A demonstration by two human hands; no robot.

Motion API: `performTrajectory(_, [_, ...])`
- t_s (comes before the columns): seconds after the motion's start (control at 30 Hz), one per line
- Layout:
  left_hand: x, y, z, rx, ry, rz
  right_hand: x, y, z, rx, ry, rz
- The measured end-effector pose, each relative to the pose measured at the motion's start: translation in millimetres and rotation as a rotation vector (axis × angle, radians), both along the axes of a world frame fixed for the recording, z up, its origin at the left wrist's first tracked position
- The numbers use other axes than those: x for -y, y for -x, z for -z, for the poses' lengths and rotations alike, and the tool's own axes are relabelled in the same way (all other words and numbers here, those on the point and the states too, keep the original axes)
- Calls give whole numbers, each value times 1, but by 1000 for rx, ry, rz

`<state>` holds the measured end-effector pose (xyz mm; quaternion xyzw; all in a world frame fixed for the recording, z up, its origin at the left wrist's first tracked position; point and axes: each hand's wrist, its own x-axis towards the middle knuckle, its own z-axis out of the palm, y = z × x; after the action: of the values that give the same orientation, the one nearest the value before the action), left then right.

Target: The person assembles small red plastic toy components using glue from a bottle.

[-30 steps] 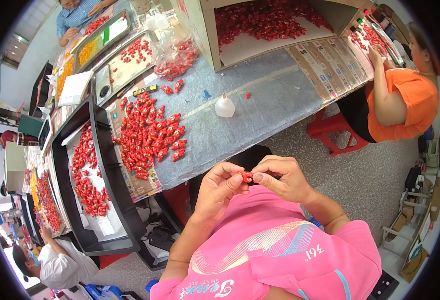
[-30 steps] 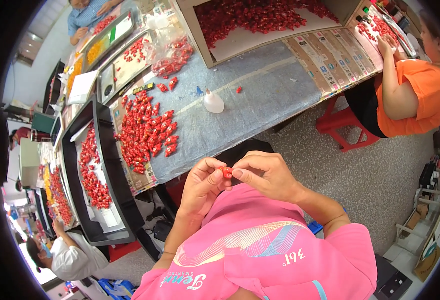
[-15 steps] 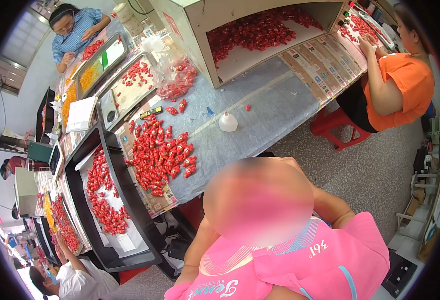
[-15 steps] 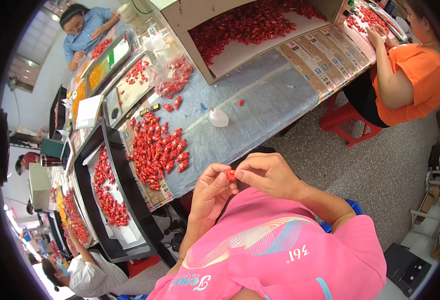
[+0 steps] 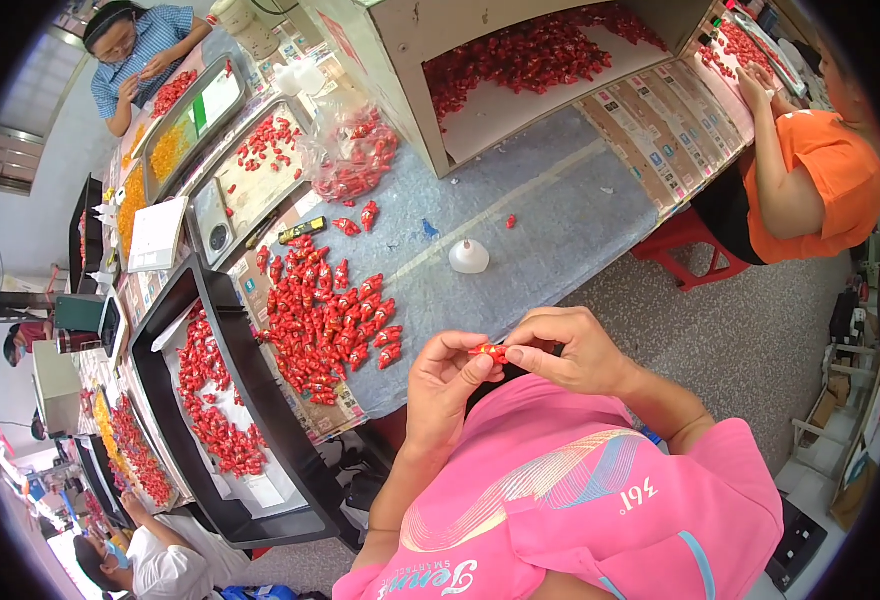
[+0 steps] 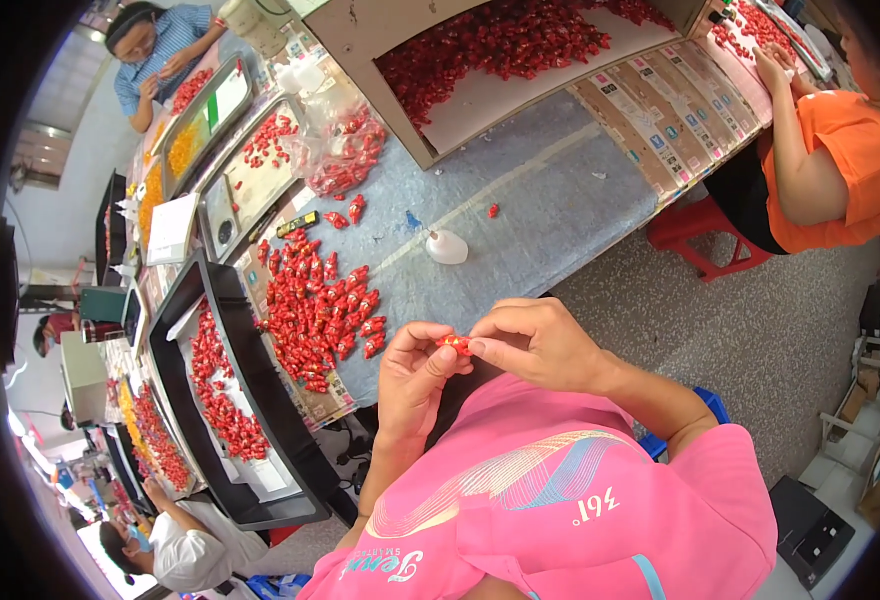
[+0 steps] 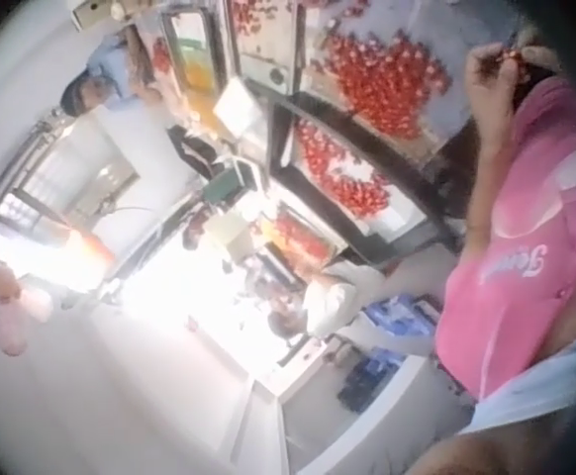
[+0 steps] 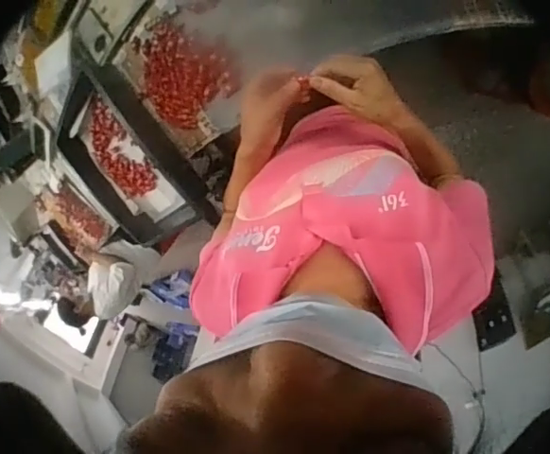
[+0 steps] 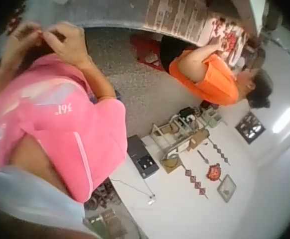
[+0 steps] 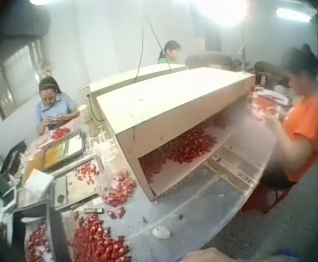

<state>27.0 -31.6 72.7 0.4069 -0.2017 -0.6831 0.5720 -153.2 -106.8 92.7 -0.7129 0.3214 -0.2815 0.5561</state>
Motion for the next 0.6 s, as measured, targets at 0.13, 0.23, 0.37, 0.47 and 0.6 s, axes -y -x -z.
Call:
performTrajectory(0.13, [6, 0, 0, 112, 51, 7, 7, 1, -4, -42, -13, -18])
performTrajectory(0.23, [9, -1, 4, 97, -12, 42, 12, 3, -2, -89, 39, -86])
performTrajectory(0.37, [11, 0, 8, -3, -62, 83, 15, 6, 7, 7, -36, -164])
performTrajectory(0.47, [13, 1, 7, -146, -113, 100, 14, 7, 13, 106, -76, -190])
performTrajectory(0.6, [14, -1, 11, -231, -128, 148, 11, 9, 24, 165, -30, -196])
